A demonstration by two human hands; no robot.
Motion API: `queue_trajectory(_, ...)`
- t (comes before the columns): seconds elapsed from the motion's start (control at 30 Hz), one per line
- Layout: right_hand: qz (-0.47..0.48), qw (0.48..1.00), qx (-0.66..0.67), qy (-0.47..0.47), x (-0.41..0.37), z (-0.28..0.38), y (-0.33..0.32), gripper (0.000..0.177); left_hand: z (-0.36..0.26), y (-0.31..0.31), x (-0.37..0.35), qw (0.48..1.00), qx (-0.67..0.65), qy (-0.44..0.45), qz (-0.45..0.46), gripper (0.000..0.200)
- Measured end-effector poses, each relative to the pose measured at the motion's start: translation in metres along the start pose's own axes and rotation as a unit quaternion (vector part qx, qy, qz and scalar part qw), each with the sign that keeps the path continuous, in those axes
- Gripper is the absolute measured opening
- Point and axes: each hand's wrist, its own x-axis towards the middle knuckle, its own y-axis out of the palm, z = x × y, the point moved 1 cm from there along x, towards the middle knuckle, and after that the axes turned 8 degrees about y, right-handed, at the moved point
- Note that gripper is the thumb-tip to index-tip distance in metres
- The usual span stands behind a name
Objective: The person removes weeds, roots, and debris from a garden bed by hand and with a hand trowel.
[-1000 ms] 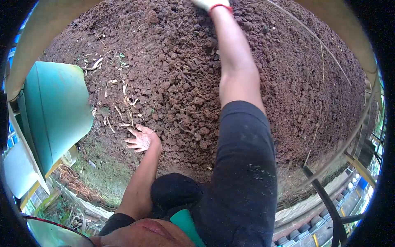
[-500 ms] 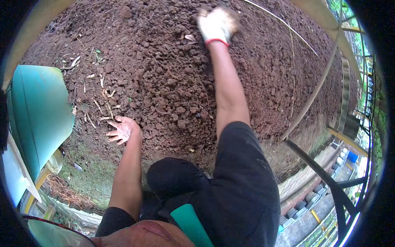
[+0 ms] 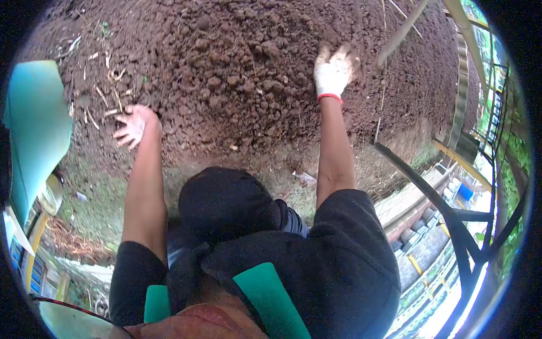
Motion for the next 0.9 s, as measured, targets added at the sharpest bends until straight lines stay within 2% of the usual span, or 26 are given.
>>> queue_trajectory(0.07, -0.015, 0.992, 0.109, -0.057, -0.022, -0.002, 0.021, 0.067, 0.002, 0.001, 0.002, 0.999, 0.039, 0.012, 0.000, 0.062)
queue_trajectory(0.1, 0.016, 0.987, 0.154, -0.048, -0.034, 0.010, 0.009, 0.067, 0.001, -0.003, 0.001, 0.999, 0.037, 0.014, 0.011, 0.061)
queue_trajectory(0.13, 0.053, 0.991, 0.102, -0.070, -0.042, 0.024, -0.011, 0.068, 0.002, -0.003, 0.001, 1.000, 0.020, 0.019, 0.004, 0.060)
queue_trajectory(0.2, 0.092, 0.974, 0.114, -0.171, -0.063, 0.034, -0.039, 0.068, 0.003, -0.010, 0.002, 0.999, 0.010, 0.018, 0.029, 0.060)
queue_trajectory(0.3, 0.084, 0.961, 0.159, -0.209, -0.079, 0.029, -0.048, 0.074, 0.010, -0.026, 0.007, 0.994, -0.044, 0.036, 0.094, 0.068)
queue_trajectory(0.33, 0.104, 0.957, 0.185, -0.198, -0.084, 0.028, -0.053, 0.076, 0.013, -0.032, 0.007, 0.991, -0.077, 0.039, 0.106, 0.069)
queue_trajectory(0.37, 0.126, 0.951, 0.211, -0.186, -0.090, 0.030, -0.066, 0.078, 0.024, -0.035, 0.016, 0.982, -0.094, 0.048, 0.159, 0.069)
queue_trajectory(0.4, 0.146, 0.944, 0.237, -0.176, -0.098, 0.030, -0.075, 0.080, 0.031, -0.042, 0.026, 0.969, -0.113, 0.055, 0.212, 0.069)
queue_trajectory(0.43, 0.144, 0.945, 0.215, -0.199, -0.109, 0.030, -0.082, 0.082, 0.046, -0.054, 0.031, 0.917, -0.272, 0.071, 0.282, 0.068)
queue_trajectory(0.47, 0.172, 0.939, 0.211, -0.209, -0.116, 0.033, -0.093, 0.083, 0.066, -0.080, 0.032, 0.835, -0.421, 0.086, 0.343, 0.068)
queue_trajectory(0.5, 0.156, 0.939, 0.201, -0.230, -0.125, 0.032, -0.096, 0.078, 0.128, -0.070, 0.079, 0.851, -0.112, 0.451, 0.244, 0.064)
queue_trajectory(0.53, 0.137, 0.939, 0.192, -0.250, -0.129, 0.032, -0.094, 0.074, 0.084, -0.145, 0.031, 0.933, -0.262, 0.093, 0.230, 0.047)
queue_trajectory(0.57, 0.107, 0.940, 0.214, -0.242, -0.119, 0.037, -0.087, 0.067, 0.137, -0.141, 0.068, 0.904, -0.328, 0.059, 0.267, 0.036)
queue_trajectory(0.6, 0.083, 0.940, 0.235, -0.233, -0.107, 0.043, -0.076, 0.061, 0.165, -0.163, 0.080, 0.935, -0.276, 0.082, 0.206, 0.032)
queue_trajectory(0.63, 0.010, 0.923, 0.310, -0.228, -0.095, 0.051, -0.059, 0.049, 0.191, -0.192, 0.083, 0.959, -0.219, 0.086, 0.157, 0.034)
queue_trajectory(0.67, -0.004, 0.944, 0.246, -0.218, -0.086, 0.060, -0.053, 0.050, 0.236, -0.209, 0.104, 0.968, -0.157, 0.138, 0.139, 0.036)
queue_trajectory(0.7, 0.025, 0.950, 0.213, -0.226, -0.076, 0.072, -0.068, 0.051, 0.269, -0.230, 0.110, 0.981, -0.092, 0.124, 0.114, 0.040)
queue_trajectory(0.73, 0.052, 0.955, 0.179, -0.231, -0.068, 0.083, -0.082, 0.053, 0.283, -0.261, 0.100, 0.985, 0.035, 0.122, 0.118, 0.043)
queue_trajectory(0.77, 0.143, 0.950, 0.116, -0.252, -0.068, 0.088, -0.082, 0.053, 0.341, -0.266, 0.106, 0.982, -0.008, 0.162, 0.098, 0.037)
queue_trajectory(0.8, 0.123, 0.940, 0.164, -0.272, -0.072, 0.088, -0.069, 0.047, 0.420, -0.272, 0.117, 0.904, 0.209, 0.338, 0.157, 0.027)
queue_trajectory(0.83, 0.107, 0.939, 0.188, -0.267, -0.075, 0.086, -0.063, 0.042, 0.486, -0.279, 0.121, 0.757, 0.379, 0.515, 0.132, 0.018)
queue_trajectory(0.87, 0.090, 0.937, 0.213, -0.262, -0.076, 0.087, -0.058, 0.038, 0.531, -0.281, 0.104, 0.857, 0.313, 0.333, 0.236, 0.009)
queue_trajectory(0.9, 0.077, 0.939, 0.209, -0.261, -0.078, 0.089, -0.052, 0.036, 0.526, -0.302, 0.058, 0.757, 0.441, 0.324, 0.356, 0.006)
